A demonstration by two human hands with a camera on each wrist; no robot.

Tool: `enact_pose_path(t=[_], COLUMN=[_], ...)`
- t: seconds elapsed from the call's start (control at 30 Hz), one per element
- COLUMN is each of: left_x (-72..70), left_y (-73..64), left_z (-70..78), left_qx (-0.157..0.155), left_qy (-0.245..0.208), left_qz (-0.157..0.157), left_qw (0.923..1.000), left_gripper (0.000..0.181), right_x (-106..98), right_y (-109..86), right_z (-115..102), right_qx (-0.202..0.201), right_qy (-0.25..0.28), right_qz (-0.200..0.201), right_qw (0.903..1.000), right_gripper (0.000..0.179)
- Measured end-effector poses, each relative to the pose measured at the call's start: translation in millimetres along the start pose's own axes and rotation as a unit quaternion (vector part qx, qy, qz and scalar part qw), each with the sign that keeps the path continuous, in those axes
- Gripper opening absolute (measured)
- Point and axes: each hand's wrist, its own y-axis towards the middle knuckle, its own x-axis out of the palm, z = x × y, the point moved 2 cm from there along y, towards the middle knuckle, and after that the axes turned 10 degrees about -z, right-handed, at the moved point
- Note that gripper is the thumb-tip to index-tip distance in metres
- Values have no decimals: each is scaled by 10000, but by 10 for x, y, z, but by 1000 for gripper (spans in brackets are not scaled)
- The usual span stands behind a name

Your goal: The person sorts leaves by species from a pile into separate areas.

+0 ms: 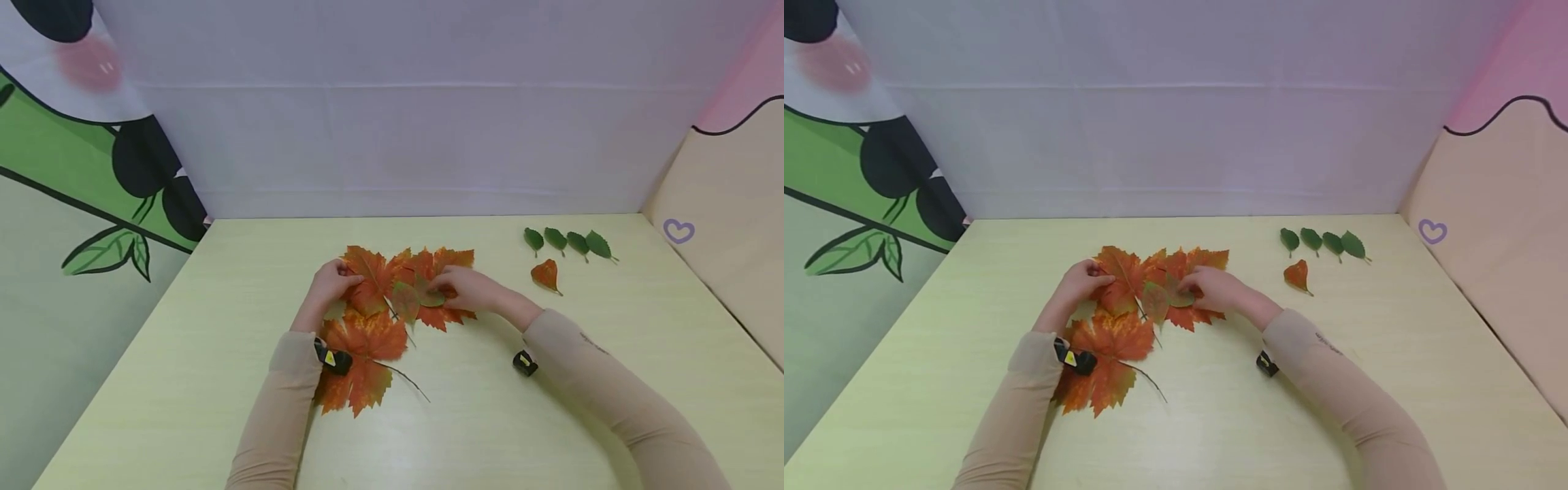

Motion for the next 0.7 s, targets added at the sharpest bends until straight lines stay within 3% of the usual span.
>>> enact_pose_path(t=[0.4,0.7], left_x=[-26,-33], left_y=[-39,-70], left_z=[5,34], left_qx=[-69,-39], left_qy=[-51,-8], left_qz=[3,24], left_qw=[10000,10000], left_gripper=[31,31], right_x=[5,-75], right_y=[17,-27], right_z=[-30,-75], right_qx=[-132,-182], right_qy=[-83,-151], right_qz=[-7,758], right_qw=[9999,9968], right_gripper=[23,19])
